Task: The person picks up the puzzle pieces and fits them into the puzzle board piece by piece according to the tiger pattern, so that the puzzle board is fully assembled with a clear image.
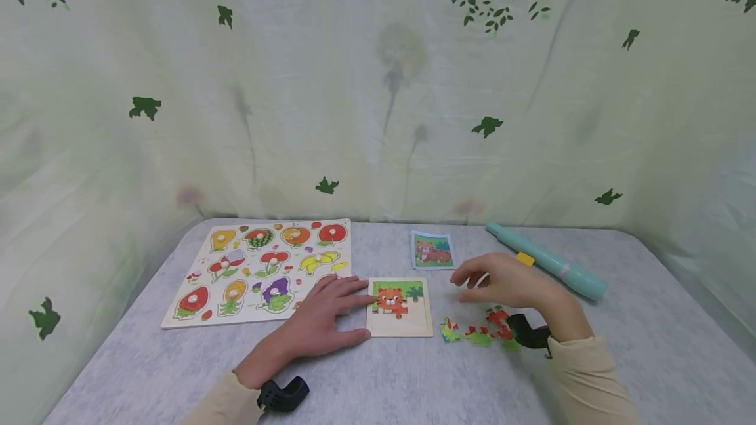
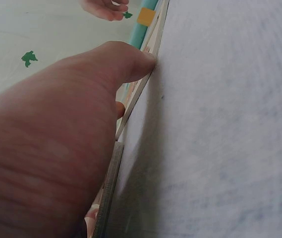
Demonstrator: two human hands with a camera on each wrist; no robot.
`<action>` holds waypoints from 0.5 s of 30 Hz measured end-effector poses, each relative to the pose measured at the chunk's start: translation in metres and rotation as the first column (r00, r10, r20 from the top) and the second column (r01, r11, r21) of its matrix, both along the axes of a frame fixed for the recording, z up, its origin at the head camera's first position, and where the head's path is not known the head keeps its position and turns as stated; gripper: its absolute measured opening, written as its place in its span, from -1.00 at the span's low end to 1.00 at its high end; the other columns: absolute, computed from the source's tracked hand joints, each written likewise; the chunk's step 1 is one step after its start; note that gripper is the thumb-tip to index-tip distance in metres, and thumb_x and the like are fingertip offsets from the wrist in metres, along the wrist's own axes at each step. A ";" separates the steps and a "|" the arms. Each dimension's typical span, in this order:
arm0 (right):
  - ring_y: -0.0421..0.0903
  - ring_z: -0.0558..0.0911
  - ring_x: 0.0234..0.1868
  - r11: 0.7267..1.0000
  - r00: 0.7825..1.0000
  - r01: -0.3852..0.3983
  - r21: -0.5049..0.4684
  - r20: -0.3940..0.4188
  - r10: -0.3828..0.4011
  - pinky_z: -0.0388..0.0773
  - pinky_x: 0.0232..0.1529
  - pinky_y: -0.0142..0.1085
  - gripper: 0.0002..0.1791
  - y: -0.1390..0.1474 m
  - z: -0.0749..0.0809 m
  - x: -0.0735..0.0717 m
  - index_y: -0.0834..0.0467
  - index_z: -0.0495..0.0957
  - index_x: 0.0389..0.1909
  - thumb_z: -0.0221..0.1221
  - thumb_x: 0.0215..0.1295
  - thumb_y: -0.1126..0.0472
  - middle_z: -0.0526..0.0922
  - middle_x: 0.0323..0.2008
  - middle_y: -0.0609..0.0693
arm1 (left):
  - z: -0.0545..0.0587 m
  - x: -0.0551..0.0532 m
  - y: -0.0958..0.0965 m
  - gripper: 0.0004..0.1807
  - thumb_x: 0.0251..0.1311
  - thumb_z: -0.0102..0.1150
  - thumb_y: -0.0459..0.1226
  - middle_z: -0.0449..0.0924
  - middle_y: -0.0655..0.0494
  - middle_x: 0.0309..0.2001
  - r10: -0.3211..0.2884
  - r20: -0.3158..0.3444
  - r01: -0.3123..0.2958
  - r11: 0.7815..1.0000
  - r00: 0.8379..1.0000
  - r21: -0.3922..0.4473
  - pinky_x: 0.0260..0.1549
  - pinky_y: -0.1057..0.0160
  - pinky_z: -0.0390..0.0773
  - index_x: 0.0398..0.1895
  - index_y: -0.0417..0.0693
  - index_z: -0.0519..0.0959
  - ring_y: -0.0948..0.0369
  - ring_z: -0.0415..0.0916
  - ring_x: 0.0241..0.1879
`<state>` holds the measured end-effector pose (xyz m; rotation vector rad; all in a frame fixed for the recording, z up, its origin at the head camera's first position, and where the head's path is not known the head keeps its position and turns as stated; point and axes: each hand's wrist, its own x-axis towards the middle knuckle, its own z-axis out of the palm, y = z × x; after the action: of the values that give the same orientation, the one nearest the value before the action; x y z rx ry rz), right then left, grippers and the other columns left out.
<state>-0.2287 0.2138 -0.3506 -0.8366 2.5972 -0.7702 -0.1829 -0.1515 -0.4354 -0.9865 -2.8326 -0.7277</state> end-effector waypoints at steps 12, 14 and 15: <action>-0.16 0.66 -0.10 1.000 0.998 0.010 0.003 0.056 -0.010 0.64 -0.13 -0.33 -0.69 0.014 -0.005 -0.003 0.12 0.70 0.00 0.38 0.33 0.06 0.74 -0.07 -0.04 | -0.001 -0.001 0.000 -0.37 0.24 0.34 0.13 0.41 0.10 0.47 0.010 0.002 -0.010 1.000 1.000 -0.007 0.51 -0.19 0.06 0.38 0.26 0.56 0.05 0.23 0.52; -0.16 0.66 -0.10 1.000 0.998 0.009 0.004 0.057 -0.010 0.63 -0.13 -0.32 -0.68 0.016 -0.006 -0.003 0.12 0.70 0.00 0.39 0.32 0.06 0.73 -0.07 -0.04 | -0.001 -0.001 0.001 -0.37 0.24 0.34 0.14 0.41 0.10 0.47 0.011 0.003 -0.011 1.000 1.000 -0.009 0.51 -0.19 0.06 0.38 0.26 0.56 0.04 0.23 0.52; -0.16 0.66 -0.10 1.000 0.998 0.010 0.004 0.059 -0.011 0.63 -0.13 -0.32 -0.68 0.017 -0.007 -0.004 0.13 0.69 0.00 0.39 0.32 0.06 0.73 -0.08 -0.05 | -0.001 -0.001 0.001 -0.37 0.24 0.34 0.14 0.41 0.10 0.47 0.012 0.004 -0.012 1.000 1.000 -0.009 0.51 -0.19 0.06 0.38 0.26 0.56 0.04 0.23 0.52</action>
<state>-0.2322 0.2313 -0.3572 -0.7880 2.5528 -0.7811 -0.1838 -0.1508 -0.4360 -0.9694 -2.8455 -0.7171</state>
